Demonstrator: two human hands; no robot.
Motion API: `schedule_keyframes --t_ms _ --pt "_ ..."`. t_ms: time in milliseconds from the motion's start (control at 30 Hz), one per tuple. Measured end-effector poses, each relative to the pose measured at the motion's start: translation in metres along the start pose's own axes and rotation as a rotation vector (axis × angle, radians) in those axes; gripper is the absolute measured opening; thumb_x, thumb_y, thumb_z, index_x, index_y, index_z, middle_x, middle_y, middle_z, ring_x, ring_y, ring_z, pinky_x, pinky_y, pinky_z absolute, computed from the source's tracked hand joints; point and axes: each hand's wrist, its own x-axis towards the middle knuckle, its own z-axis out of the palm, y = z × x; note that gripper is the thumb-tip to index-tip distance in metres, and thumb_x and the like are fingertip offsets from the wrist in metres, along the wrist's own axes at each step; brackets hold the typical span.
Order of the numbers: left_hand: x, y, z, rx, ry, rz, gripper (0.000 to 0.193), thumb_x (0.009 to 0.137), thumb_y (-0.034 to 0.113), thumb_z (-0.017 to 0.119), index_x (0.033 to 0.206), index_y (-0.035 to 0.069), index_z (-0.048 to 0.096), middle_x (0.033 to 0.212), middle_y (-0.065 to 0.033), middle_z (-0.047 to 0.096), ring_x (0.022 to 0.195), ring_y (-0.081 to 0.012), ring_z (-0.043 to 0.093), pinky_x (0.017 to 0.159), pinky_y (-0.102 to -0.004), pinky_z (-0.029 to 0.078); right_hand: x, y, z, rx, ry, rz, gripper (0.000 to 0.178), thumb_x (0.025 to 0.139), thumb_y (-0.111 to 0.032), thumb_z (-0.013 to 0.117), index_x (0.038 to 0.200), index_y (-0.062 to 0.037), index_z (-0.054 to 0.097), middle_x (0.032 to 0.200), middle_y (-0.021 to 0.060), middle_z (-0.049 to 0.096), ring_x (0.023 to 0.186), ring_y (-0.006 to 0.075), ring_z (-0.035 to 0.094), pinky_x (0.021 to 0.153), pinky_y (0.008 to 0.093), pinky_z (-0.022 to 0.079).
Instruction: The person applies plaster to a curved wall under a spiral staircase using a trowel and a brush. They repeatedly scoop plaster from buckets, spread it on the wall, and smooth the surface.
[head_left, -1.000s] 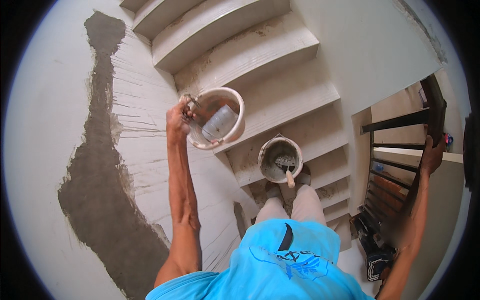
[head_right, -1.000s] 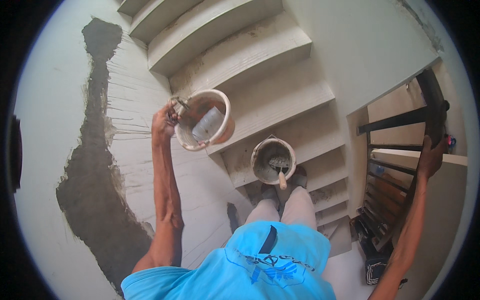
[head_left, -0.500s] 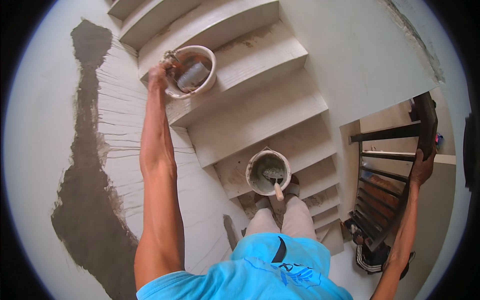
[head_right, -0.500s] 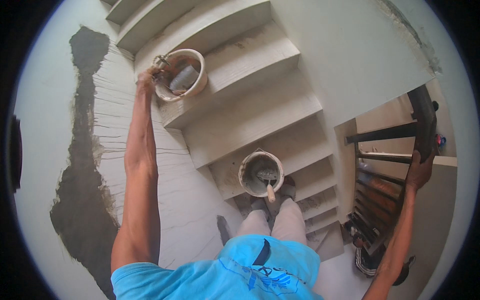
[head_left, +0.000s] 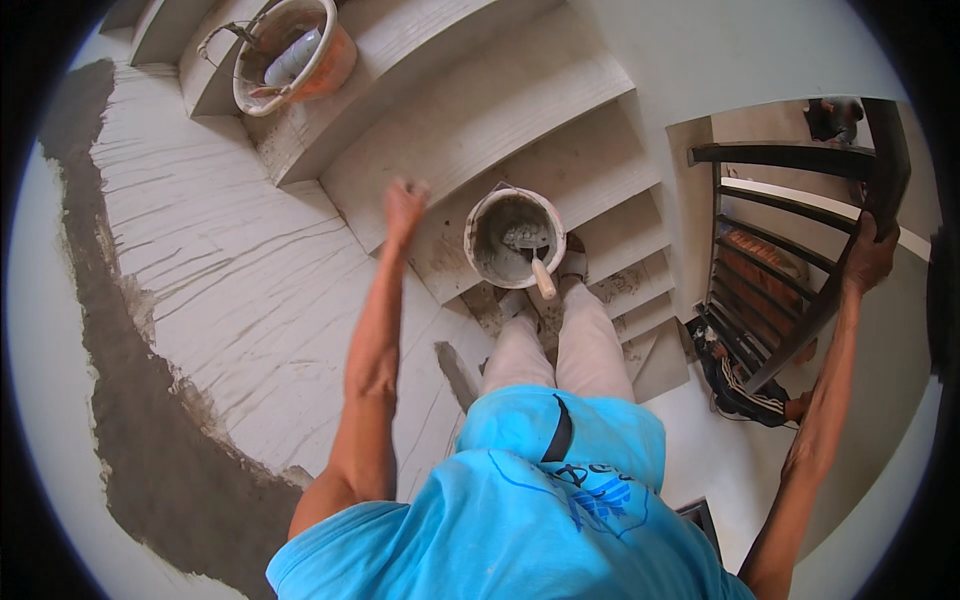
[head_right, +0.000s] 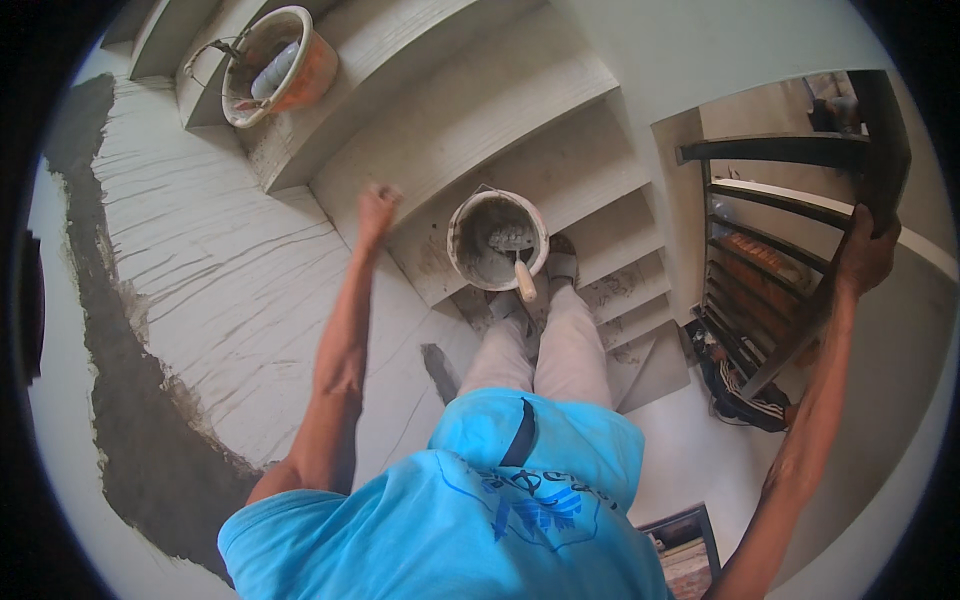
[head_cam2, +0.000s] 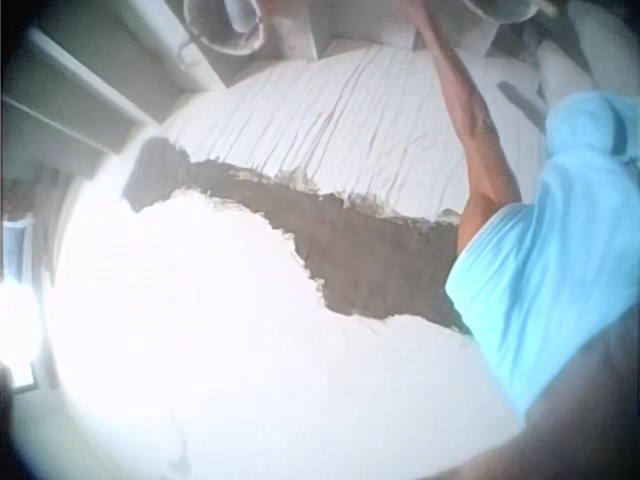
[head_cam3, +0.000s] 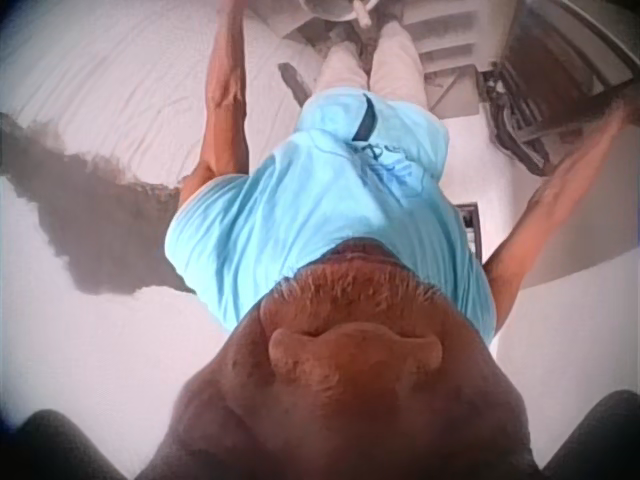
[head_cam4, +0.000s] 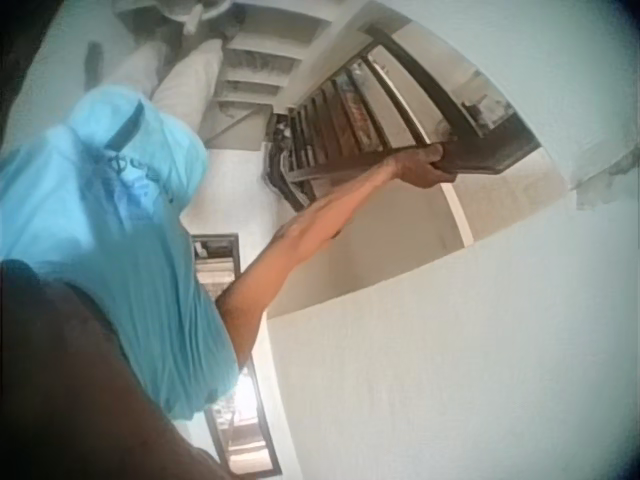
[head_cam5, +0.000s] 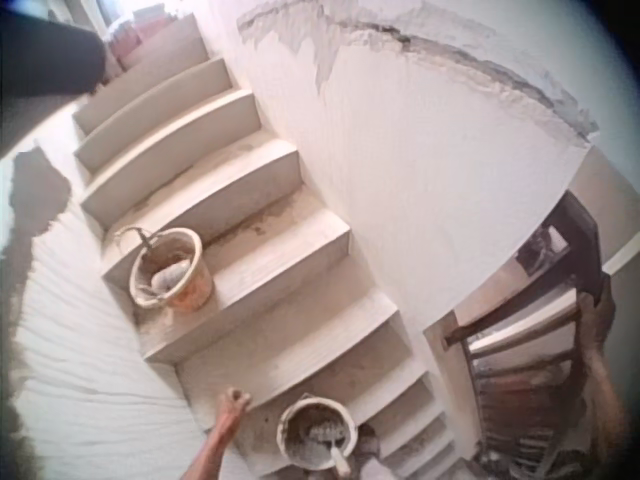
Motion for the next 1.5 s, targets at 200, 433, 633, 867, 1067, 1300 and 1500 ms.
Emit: schedule_keyframes --t_ms 200,433,633,867,1067,1300,1500 --pt "-0.073 -0.011 0.128 -0.003 -0.245 0.084 0.052 0.083 0.024 0.066 0.126 -0.002 0.053 0.120 -0.0255 0.059 0.116 -0.0396 0.054 0.099 -0.0449 0.042 -0.003 0.005 0.001 -0.006 0.040 -0.050 0.055 0.085 -0.047 0.062 0.123 -0.0073 0.058 0.111 0.0145 0.068 0.106 0.0336 0.063 0.090 0.0411 0.047" --pt "-0.014 -0.027 0.218 0.078 -0.112 0.343 0.054 0.081 0.017 0.059 0.131 0.003 0.047 0.131 -0.0238 0.052 0.132 -0.0377 0.042 0.107 -0.0484 0.037 0.005 0.012 0.003 0.030 0.028 -0.102 0.055 0.085 -0.047 0.062 0.119 -0.0051 0.059 0.110 0.0146 0.067 0.105 0.0316 0.063 0.092 0.0391 0.045" --pt "0.002 0.023 0.206 0.204 -0.432 0.223 0.054 0.078 0.018 0.069 0.126 0.006 0.047 0.131 -0.0218 0.046 0.120 -0.0415 0.049 0.097 -0.0522 0.044 0.000 0.016 0.001 0.046 0.047 -0.093 0.053 0.085 -0.045 0.063 0.117 -0.0039 0.060 0.108 0.0149 0.068 0.102 0.0311 0.064 0.091 0.0380 0.046" --pt "-0.031 0.026 0.151 0.081 -0.506 0.375 0.027 0.082 0.028 0.067 0.092 0.003 0.064 0.089 -0.0227 0.063 0.092 -0.0401 0.062 0.076 -0.0490 0.049 -0.004 0.001 -0.004 0.026 0.031 -0.075 0.048 0.084 -0.035 0.064 0.120 -0.0039 0.057 0.109 0.0174 0.067 0.103 0.0339 0.064 0.091 0.0398 0.046" --pt "-0.120 -0.003 0.142 -0.012 -0.668 0.460 0.026 0.085 0.028 0.063 0.083 0.003 0.068 0.081 -0.0220 0.064 0.080 -0.0419 0.062 0.070 -0.0492 0.049 -0.005 -0.007 -0.007 0.042 -0.001 -0.026 0.051 0.084 -0.033 0.064 0.124 -0.0036 0.054 0.110 0.0193 0.066 0.106 0.0368 0.062 0.090 0.0426 0.046" --pt "-0.142 0.045 0.069 -0.199 -0.469 0.276 0.033 0.087 0.030 0.061 0.076 0.000 0.068 0.071 -0.0237 0.061 0.070 -0.0412 0.061 0.063 -0.0472 0.047 -0.008 -0.012 -0.003 0.061 -0.032 0.025 0.056 0.083 -0.032 0.064 0.132 -0.0076 0.049 0.119 0.0192 0.063 0.111 0.0391 0.059 0.092 0.0449 0.046" --pt "-0.180 0.093 -0.028 -0.305 -0.339 0.187 0.036 0.090 0.032 0.056 0.082 -0.001 0.069 0.070 -0.0207 0.064 0.065 -0.0310 0.063 0.062 -0.0412 0.046 -0.004 -0.017 -0.003 0.007 -0.064 0.022 0.064 0.085 -0.033 0.065 0.139 -0.0068 0.041 0.128 0.0219 0.058 0.116 0.0399 0.056 0.096 0.0452 0.044"
